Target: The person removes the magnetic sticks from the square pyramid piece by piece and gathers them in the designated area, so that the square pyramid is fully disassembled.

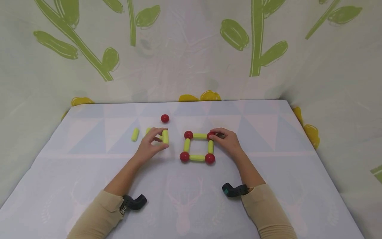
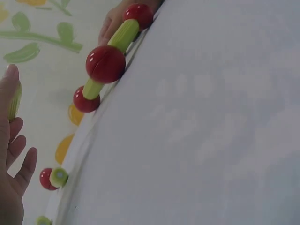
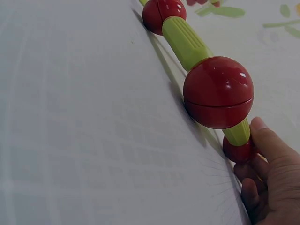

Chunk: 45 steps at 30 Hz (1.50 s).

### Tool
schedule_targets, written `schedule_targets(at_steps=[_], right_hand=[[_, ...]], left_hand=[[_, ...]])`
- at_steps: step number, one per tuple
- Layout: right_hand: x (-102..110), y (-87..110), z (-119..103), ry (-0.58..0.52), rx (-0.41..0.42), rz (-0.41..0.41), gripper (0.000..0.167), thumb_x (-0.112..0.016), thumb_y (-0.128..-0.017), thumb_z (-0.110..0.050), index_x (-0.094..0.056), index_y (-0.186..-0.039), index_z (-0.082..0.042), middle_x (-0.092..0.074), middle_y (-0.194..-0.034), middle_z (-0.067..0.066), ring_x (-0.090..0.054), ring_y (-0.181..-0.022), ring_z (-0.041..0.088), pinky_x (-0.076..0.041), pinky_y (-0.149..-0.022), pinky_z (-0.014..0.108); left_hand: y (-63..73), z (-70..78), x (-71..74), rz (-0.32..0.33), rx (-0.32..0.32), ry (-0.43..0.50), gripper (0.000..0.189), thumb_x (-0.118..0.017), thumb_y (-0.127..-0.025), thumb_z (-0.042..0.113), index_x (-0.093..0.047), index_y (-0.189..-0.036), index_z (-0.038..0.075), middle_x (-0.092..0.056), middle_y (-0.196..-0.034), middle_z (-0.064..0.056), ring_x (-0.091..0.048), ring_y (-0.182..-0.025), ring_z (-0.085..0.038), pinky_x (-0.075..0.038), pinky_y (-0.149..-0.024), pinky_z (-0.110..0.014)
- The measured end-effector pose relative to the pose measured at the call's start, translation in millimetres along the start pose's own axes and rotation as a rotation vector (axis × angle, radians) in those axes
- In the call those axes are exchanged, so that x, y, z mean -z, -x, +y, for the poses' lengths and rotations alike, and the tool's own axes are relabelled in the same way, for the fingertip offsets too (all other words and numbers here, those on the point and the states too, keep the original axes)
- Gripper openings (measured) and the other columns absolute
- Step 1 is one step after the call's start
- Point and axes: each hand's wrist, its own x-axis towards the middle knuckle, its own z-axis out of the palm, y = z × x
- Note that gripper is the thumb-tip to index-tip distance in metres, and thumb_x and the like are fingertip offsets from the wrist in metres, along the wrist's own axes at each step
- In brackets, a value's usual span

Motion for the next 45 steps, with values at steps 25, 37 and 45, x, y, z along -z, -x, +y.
schedule_targets(at_steps=[25,37,45], right_hand=[[-0.3,-0.5,3.1,0.011,-0.002,0.005,0.052,-0.066,-0.076,-0.060,-0.066,-0.112,-0.023,-0.065,-0.115,-0.002,-0.056,-0.111,0.018,-0.046,-0.095,0.042],[-0.6,0.6,1.7,-0.004,0.013,0.004,0.048,-0.067,-0.078,-0.057,-0.066,-0.111,-0.022,-0.066,-0.113,-0.002,-0.057,-0.111,0.018,-0.046,-0.097,0.042],[-0.7,1.8,0.6,-0.010,0.004,0.002,0.046,-0.067,-0.079,-0.055,-0.066,-0.111,-0.022,-0.065,-0.114,-0.002,-0.055,-0.114,0.018,-0.045,-0.099,0.043]], left_hand=[[12.4,-61.2,114.1,0.045,0.019,-0.182,0.057,-0.076,-0.080,0.024,-0.054,-0.131,0.012,-0.051,-0.129,-0.011,-0.038,-0.126,-0.033,-0.029,-0.104,-0.058],[7.9,-109.4,150.0,-0.081,0.116,-0.223,0.065,-0.075,-0.080,0.030,-0.050,-0.136,0.009,-0.048,-0.134,-0.018,-0.035,-0.129,-0.039,-0.025,-0.107,-0.060],[-1.4,-110.0,159.8,-0.181,0.244,-0.357,0.075,-0.065,-0.083,0.052,-0.041,-0.144,0.016,-0.038,-0.136,-0.018,-0.031,-0.124,-0.041,-0.031,-0.099,-0.062]])
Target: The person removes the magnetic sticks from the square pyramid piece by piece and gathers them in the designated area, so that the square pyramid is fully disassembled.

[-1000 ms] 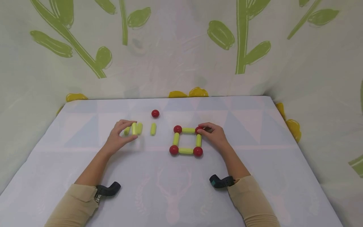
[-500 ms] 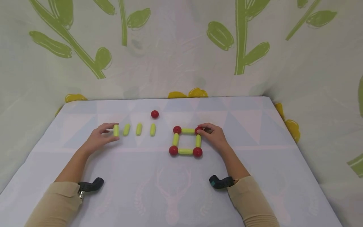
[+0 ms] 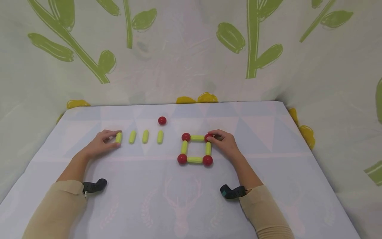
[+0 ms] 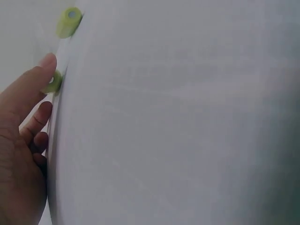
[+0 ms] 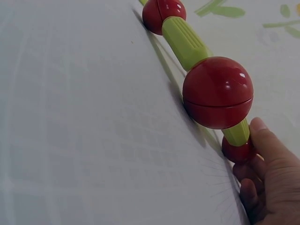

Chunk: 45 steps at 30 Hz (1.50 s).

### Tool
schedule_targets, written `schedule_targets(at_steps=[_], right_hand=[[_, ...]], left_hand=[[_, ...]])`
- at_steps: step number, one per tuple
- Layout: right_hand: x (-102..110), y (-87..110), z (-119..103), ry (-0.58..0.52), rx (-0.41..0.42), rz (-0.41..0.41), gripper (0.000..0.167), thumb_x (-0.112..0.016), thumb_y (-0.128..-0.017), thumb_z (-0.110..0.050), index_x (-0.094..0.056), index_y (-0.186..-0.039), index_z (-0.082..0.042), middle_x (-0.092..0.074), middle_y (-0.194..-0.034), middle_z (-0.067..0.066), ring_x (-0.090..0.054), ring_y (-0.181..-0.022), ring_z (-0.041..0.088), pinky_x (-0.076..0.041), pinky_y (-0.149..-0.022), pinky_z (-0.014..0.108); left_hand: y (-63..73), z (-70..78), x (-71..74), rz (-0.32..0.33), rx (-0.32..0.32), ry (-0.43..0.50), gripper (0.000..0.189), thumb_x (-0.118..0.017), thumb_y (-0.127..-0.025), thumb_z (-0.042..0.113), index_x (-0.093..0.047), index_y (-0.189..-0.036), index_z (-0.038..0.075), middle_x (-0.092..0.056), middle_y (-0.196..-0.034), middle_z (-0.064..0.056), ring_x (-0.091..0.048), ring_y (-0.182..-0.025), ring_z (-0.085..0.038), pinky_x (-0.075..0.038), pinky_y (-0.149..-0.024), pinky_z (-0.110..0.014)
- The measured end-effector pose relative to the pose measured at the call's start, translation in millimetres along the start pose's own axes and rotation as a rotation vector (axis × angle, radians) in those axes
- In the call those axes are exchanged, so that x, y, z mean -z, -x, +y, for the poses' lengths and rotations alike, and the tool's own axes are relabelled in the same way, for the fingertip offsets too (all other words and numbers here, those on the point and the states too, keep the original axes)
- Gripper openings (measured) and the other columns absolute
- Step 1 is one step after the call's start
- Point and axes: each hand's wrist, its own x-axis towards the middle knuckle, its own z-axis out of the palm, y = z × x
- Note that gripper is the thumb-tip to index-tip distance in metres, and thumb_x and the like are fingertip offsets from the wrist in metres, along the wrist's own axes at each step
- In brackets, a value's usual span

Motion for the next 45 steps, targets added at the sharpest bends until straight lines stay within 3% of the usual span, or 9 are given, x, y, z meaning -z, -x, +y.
schedule_targets(at_steps=[3,7,13,26,31,36,40,45], right_hand=[[-0.2,-0.2,1.0,-0.003,0.006,0.001,0.046,-0.067,-0.079,-0.055,-0.066,-0.111,-0.022,-0.066,-0.114,-0.002,-0.055,-0.114,0.017,-0.045,-0.099,0.042],[0.0,-0.6,3.0,0.000,0.012,0.004,0.045,-0.067,-0.079,-0.055,-0.066,-0.110,-0.022,-0.066,-0.113,-0.003,-0.055,-0.113,0.016,-0.046,-0.098,0.042],[0.8,-1.6,4.6,-0.002,0.016,0.000,0.044,-0.067,-0.079,-0.055,-0.067,-0.110,-0.023,-0.066,-0.111,-0.004,-0.056,-0.112,0.016,-0.046,-0.097,0.041],[2.5,-0.1,1.3,-0.002,0.012,0.002,0.045,-0.068,-0.079,-0.054,-0.066,-0.111,-0.022,-0.067,-0.112,-0.002,-0.057,-0.113,0.018,-0.046,-0.098,0.042],[0.4,-0.5,0.7,-0.007,0.023,0.008,0.045,-0.068,-0.079,-0.054,-0.066,-0.112,-0.022,-0.067,-0.110,-0.002,-0.058,-0.112,0.018,-0.046,-0.098,0.042],[-3.6,-0.3,0.0,-0.009,0.036,0.004,0.045,-0.068,-0.080,-0.052,-0.066,-0.113,-0.021,-0.069,-0.108,-0.001,-0.060,-0.109,0.017,-0.047,-0.097,0.042],[-4.3,-1.4,-0.2,0.011,0.043,0.015,0.044,-0.067,-0.081,-0.051,-0.066,-0.113,-0.021,-0.069,-0.109,-0.001,-0.059,-0.112,0.018,-0.046,-0.097,0.042],[-1.9,-3.3,0.8,0.023,0.031,0.023,0.048,-0.067,-0.080,-0.053,-0.067,-0.115,-0.020,-0.068,-0.113,0.000,-0.057,-0.117,0.020,-0.044,-0.100,0.044]], left_hand=[[-3.7,0.8,5.5,-0.036,0.021,-0.019,0.075,-0.063,-0.085,0.051,-0.038,-0.145,0.016,-0.038,-0.136,-0.017,-0.032,-0.124,-0.042,-0.031,-0.099,-0.062],[-7.9,1.4,9.3,-0.059,0.000,-0.012,0.073,-0.064,-0.086,0.046,-0.037,-0.145,0.013,-0.040,-0.134,-0.020,-0.032,-0.125,-0.045,-0.028,-0.102,-0.063],[-9.4,0.7,9.0,-0.053,-0.011,0.017,0.076,-0.068,-0.084,0.042,-0.036,-0.146,0.011,-0.041,-0.135,-0.023,-0.028,-0.130,-0.049,-0.023,-0.106,-0.063],[-10.0,3.4,9.1,-0.060,0.002,0.015,0.077,-0.069,-0.083,0.043,-0.036,-0.146,0.014,-0.041,-0.136,-0.020,-0.028,-0.131,-0.046,-0.023,-0.106,-0.063],[-6.3,2.4,10.2,-0.025,-0.007,0.032,0.082,-0.071,-0.082,0.040,-0.031,-0.148,0.011,-0.042,-0.134,-0.022,-0.030,-0.130,-0.045,-0.023,-0.107,-0.061],[7.5,2.5,5.8,0.094,0.008,0.102,0.079,-0.070,-0.084,0.038,-0.031,-0.148,0.012,-0.041,-0.131,-0.021,-0.035,-0.122,-0.040,-0.031,-0.101,-0.057],[16.4,6.4,-5.7,0.196,-0.077,0.182,0.070,-0.071,-0.085,0.027,-0.038,-0.145,0.012,-0.045,-0.125,-0.019,-0.042,-0.116,-0.033,-0.037,-0.099,-0.048],[18.7,19.2,-22.3,0.230,-0.233,0.232,0.062,-0.073,-0.083,0.016,-0.047,-0.139,0.009,-0.053,-0.118,-0.014,-0.047,-0.104,-0.016,-0.040,-0.092,-0.014]])
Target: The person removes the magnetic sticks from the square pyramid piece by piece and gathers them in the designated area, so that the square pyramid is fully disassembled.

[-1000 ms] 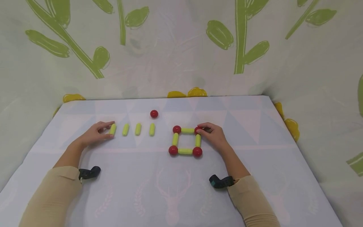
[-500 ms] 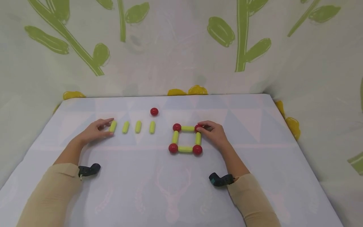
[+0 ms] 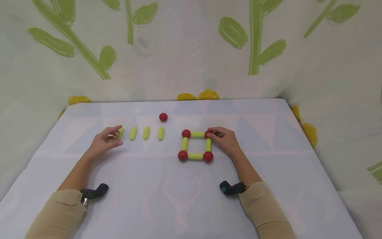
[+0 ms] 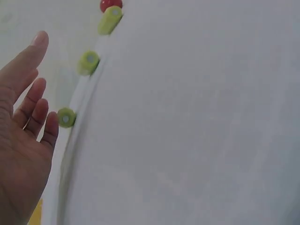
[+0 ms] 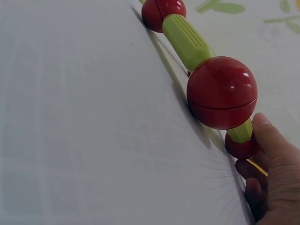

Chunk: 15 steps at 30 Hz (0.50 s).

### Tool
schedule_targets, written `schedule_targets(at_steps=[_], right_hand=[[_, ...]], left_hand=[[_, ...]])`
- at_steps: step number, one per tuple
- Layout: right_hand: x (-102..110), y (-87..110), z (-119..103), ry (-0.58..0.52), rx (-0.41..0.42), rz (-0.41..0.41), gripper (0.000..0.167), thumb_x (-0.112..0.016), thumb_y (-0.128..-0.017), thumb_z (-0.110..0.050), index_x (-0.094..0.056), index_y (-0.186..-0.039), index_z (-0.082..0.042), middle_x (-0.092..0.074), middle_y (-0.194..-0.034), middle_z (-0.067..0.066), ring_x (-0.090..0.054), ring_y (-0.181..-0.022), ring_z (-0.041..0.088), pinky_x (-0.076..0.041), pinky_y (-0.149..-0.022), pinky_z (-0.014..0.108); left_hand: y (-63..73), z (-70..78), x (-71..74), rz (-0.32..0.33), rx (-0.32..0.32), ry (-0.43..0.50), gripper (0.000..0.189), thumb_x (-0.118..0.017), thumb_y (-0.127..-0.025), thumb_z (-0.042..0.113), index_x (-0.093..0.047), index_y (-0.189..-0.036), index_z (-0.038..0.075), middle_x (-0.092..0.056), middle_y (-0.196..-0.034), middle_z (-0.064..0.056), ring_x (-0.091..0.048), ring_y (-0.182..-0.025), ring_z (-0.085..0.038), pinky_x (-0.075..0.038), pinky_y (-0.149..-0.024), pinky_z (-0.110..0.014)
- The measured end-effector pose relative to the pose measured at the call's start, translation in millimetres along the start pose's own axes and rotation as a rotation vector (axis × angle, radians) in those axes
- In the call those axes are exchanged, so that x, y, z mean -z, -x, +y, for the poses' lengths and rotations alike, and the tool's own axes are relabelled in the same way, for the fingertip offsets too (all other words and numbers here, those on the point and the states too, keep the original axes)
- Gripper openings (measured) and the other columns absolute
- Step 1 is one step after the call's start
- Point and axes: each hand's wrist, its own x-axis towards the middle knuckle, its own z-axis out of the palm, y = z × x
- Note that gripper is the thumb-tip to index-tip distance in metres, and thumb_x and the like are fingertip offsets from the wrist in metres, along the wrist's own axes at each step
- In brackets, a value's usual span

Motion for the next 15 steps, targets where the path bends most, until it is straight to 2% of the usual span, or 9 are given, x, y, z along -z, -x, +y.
schedule_targets(at_steps=[2,6,12,15], right_hand=[[0.0,-1.1,0.6,-0.005,-0.008,-0.005,0.049,-0.067,-0.080,-0.054,-0.067,-0.115,-0.020,-0.068,-0.114,0.000,-0.056,-0.118,0.020,-0.043,-0.100,0.045],[1.1,-2.0,2.9,-0.004,-0.021,-0.014,0.051,-0.068,-0.079,-0.055,-0.067,-0.115,-0.020,-0.067,-0.115,0.000,-0.055,-0.118,0.020,-0.043,-0.101,0.045],[0.8,-1.1,5.8,-0.002,-0.017,-0.008,0.049,-0.067,-0.079,-0.054,-0.066,-0.115,-0.020,-0.067,-0.114,0.001,-0.055,-0.117,0.019,-0.044,-0.100,0.044],[-0.5,0.7,6.8,0.001,-0.022,-0.004,0.049,-0.067,-0.080,-0.054,-0.066,-0.115,-0.020,-0.067,-0.114,0.000,-0.055,-0.116,0.019,-0.044,-0.099,0.044]], left_hand=[[0.9,5.3,-5.7,-0.004,-0.018,-0.002,0.061,-0.073,-0.083,0.017,-0.048,-0.138,0.010,-0.055,-0.118,-0.011,-0.047,-0.103,-0.012,-0.038,-0.089,-0.007],[3.7,17.0,-18.7,-0.009,-0.046,0.011,0.059,-0.074,-0.082,0.016,-0.050,-0.136,0.013,-0.056,-0.119,-0.008,-0.048,-0.104,-0.013,-0.038,-0.086,-0.008],[3.7,34.8,-42.4,-0.023,-0.222,0.137,0.059,-0.075,-0.075,-0.003,-0.052,-0.130,0.001,-0.056,-0.115,-0.016,-0.050,-0.101,-0.028,-0.041,-0.086,-0.010],[2.5,44.4,-54.2,-0.054,-0.286,0.154,0.057,-0.073,-0.074,-0.009,-0.052,-0.127,-0.005,-0.055,-0.115,-0.022,-0.050,-0.101,-0.035,-0.043,-0.087,-0.013]])
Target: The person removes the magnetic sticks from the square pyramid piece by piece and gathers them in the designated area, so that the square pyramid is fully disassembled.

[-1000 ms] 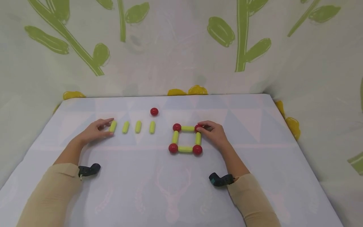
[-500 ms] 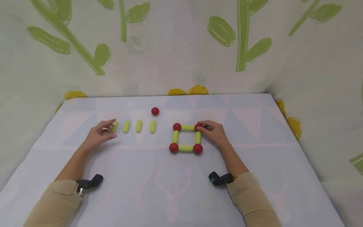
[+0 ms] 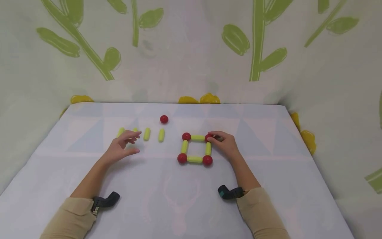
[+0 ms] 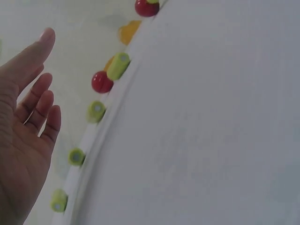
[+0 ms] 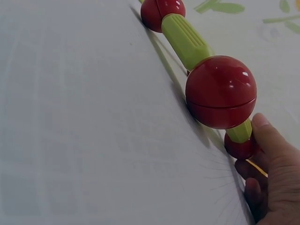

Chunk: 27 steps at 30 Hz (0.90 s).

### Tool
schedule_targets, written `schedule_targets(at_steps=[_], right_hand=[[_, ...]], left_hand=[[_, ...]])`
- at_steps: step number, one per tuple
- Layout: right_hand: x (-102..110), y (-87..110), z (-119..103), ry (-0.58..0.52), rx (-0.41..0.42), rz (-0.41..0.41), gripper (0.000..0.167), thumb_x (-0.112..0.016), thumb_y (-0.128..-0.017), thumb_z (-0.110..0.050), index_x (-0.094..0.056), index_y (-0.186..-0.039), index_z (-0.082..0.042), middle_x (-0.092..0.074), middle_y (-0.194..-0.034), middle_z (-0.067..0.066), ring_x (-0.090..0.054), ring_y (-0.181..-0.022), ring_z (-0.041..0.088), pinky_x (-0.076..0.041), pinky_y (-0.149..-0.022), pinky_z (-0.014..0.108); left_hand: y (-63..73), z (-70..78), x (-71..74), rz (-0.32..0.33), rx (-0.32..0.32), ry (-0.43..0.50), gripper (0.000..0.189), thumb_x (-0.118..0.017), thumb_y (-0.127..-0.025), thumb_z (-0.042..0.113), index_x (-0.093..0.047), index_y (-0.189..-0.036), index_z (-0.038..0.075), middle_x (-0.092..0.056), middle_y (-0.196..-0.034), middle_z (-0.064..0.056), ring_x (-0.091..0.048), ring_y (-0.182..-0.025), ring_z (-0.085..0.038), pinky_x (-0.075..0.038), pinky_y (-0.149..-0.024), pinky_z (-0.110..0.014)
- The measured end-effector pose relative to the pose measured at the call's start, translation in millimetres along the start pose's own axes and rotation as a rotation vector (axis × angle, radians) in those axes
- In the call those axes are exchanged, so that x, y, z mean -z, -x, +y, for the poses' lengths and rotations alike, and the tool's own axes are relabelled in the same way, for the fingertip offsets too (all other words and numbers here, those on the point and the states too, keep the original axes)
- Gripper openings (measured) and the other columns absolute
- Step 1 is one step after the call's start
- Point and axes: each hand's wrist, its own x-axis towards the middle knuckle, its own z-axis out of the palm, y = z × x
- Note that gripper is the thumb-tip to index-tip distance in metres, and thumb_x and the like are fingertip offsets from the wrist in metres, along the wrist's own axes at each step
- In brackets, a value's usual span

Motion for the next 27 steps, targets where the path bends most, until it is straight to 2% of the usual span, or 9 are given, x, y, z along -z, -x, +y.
schedule_targets(at_steps=[4,7,12,15,17,21,23,27], right_hand=[[-4.1,2.1,2.9,0.004,-0.011,0.000,0.050,-0.067,-0.079,-0.056,-0.066,-0.115,-0.021,-0.066,-0.117,0.000,-0.055,-0.116,0.020,-0.044,-0.099,0.045],[-5.0,2.2,7.4,0.010,-0.028,-0.004,0.052,-0.066,-0.078,-0.058,-0.066,-0.116,-0.022,-0.065,-0.119,-0.001,-0.054,-0.118,0.020,-0.044,-0.100,0.045],[-2.0,1.3,11.3,0.011,-0.032,0.000,0.053,-0.066,-0.077,-0.060,-0.066,-0.116,-0.024,-0.064,-0.120,-0.002,-0.053,-0.119,0.019,-0.044,-0.100,0.045],[0.0,0.6,9.4,0.001,-0.018,-0.003,0.052,-0.066,-0.077,-0.059,-0.066,-0.115,-0.023,-0.064,-0.120,-0.002,-0.053,-0.119,0.019,-0.044,-0.099,0.046],[1.0,-0.2,8.3,-0.001,-0.015,-0.005,0.053,-0.066,-0.077,-0.060,-0.066,-0.115,-0.023,-0.064,-0.120,-0.002,-0.053,-0.119,0.019,-0.044,-0.100,0.045],[1.8,-0.7,7.1,-0.001,-0.013,-0.007,0.053,-0.067,-0.077,-0.059,-0.066,-0.116,-0.022,-0.064,-0.120,-0.001,-0.053,-0.119,0.020,-0.044,-0.099,0.045],[1.4,-0.8,6.8,0.000,-0.010,-0.008,0.052,-0.067,-0.078,-0.057,-0.066,-0.116,-0.021,-0.064,-0.121,0.000,-0.054,-0.118,0.020,-0.044,-0.099,0.045],[1.3,-2.4,7.3,0.012,-0.012,-0.004,0.052,-0.067,-0.078,-0.056,-0.066,-0.116,-0.021,-0.064,-0.121,0.000,-0.054,-0.118,0.021,-0.044,-0.099,0.046]], left_hand=[[-2.6,10.4,-16.5,-0.054,-0.041,-0.002,0.055,-0.072,-0.074,-0.009,-0.051,-0.125,-0.007,-0.055,-0.115,-0.021,-0.052,-0.102,-0.037,-0.045,-0.087,-0.018],[-6.6,17.3,-30.6,-0.096,-0.040,0.006,0.054,-0.075,-0.076,-0.002,-0.054,-0.126,-0.001,-0.057,-0.115,-0.014,-0.054,-0.102,-0.031,-0.046,-0.088,-0.022],[-19.3,30.1,-56.6,-0.192,0.005,0.050,0.054,-0.075,-0.079,0.010,-0.055,-0.129,0.008,-0.058,-0.117,-0.008,-0.054,-0.104,-0.025,-0.049,-0.089,-0.036],[-25.6,36.0,-71.8,-0.256,0.042,0.055,0.053,-0.075,-0.080,0.016,-0.055,-0.130,0.014,-0.057,-0.118,-0.003,-0.053,-0.105,-0.020,-0.049,-0.088,-0.038],[-28.7,38.0,-81.3,-0.294,0.032,0.061,0.052,-0.075,-0.080,0.018,-0.056,-0.128,0.016,-0.057,-0.118,0.001,-0.052,-0.105,-0.016,-0.049,-0.088,-0.036],[-32.6,35.3,-101.7,-0.360,-0.076,0.099,0.050,-0.078,-0.077,0.015,-0.059,-0.124,0.012,-0.058,-0.116,0.002,-0.053,-0.105,-0.014,-0.048,-0.091,-0.031],[-32.9,33.2,-110.8,-0.382,-0.107,0.101,0.049,-0.078,-0.076,0.015,-0.061,-0.123,0.013,-0.057,-0.117,0.003,-0.052,-0.105,-0.012,-0.047,-0.091,-0.028],[-33.2,29.2,-123.3,-0.378,-0.158,0.044,0.046,-0.078,-0.077,0.017,-0.064,-0.120,0.017,-0.054,-0.118,0.006,-0.049,-0.109,-0.011,-0.045,-0.093,-0.027]])
